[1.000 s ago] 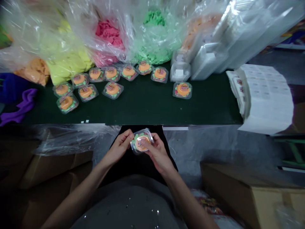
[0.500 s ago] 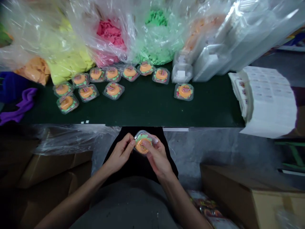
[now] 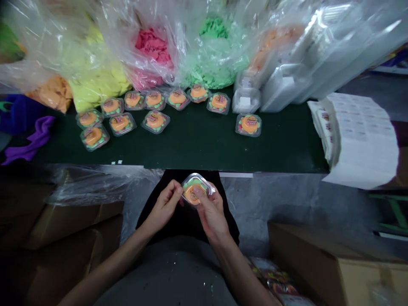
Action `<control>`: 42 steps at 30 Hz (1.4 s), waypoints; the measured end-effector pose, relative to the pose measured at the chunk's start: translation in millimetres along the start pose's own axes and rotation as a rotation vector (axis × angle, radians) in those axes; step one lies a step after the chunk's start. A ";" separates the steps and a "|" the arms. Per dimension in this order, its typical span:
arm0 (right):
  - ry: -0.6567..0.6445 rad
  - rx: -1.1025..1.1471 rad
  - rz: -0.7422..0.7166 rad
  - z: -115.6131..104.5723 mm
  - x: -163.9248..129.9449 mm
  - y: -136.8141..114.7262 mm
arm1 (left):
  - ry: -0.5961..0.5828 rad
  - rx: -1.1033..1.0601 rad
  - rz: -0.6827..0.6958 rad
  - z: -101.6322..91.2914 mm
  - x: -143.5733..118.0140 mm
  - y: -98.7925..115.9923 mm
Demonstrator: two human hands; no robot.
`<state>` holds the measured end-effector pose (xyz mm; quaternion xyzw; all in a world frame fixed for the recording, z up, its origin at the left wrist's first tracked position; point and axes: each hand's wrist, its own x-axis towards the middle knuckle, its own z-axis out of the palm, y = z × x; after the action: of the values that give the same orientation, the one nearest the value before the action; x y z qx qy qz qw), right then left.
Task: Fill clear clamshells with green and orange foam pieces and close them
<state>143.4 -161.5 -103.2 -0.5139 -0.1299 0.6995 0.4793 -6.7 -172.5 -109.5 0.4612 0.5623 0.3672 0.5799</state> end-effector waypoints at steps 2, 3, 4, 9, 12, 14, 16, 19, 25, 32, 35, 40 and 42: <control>0.001 0.002 -0.010 2.3 -0.6 1.7 | 0.027 0.034 0.014 2.6 -4.5 -1.8; -0.003 0.000 -0.011 3.0 -1.2 2.2 | 0.039 0.039 0.019 3.5 -6.3 -2.2; -0.010 0.000 -0.012 3.3 -2.0 2.4 | 0.050 0.034 0.025 4.2 -7.7 -2.2; -0.051 0.055 0.005 3.3 -5.7 -0.6 | 0.094 -0.030 0.072 8.9 -8.3 1.6; -0.048 0.079 -0.005 4.3 -4.6 -1.1 | 0.133 -0.056 0.089 14.0 -5.5 1.1; -0.040 0.080 -0.010 4.4 -1.4 -0.8 | 0.149 -0.079 0.084 15.3 -2.5 -1.8; -0.054 0.067 0.008 3.0 3.3 -2.4 | 0.124 -0.108 0.068 12.2 1.4 -5.0; -0.131 0.021 0.059 -1.0 10.1 -11.5 | 0.047 -0.125 0.058 -2.0 7.8 -5.0; -0.265 -0.092 0.101 -0.6 18.8 -26.4 | -0.072 -0.063 0.075 -27.7 19.4 8.1; -0.139 0.107 -0.016 17.2 17.9 -8.6 | 0.072 -0.111 0.065 -4.3 15.0 5.8; -0.109 0.130 -0.037 19.8 14.7 -5.6 | 0.117 -0.137 0.058 6.4 9.6 1.9; -0.107 0.122 -0.016 17.2 15.0 -7.0 | 0.134 -0.283 0.031 9.8 12.5 -2.1; -0.129 0.119 0.025 14.8 17.6 -10.1 | 0.085 -0.376 -0.022 4.6 18.1 -0.6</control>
<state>136.2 -137.7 -100.4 -0.4402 -0.1125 0.7434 0.4909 -0.5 -156.1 -116.0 0.3225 0.5130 0.4786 0.6354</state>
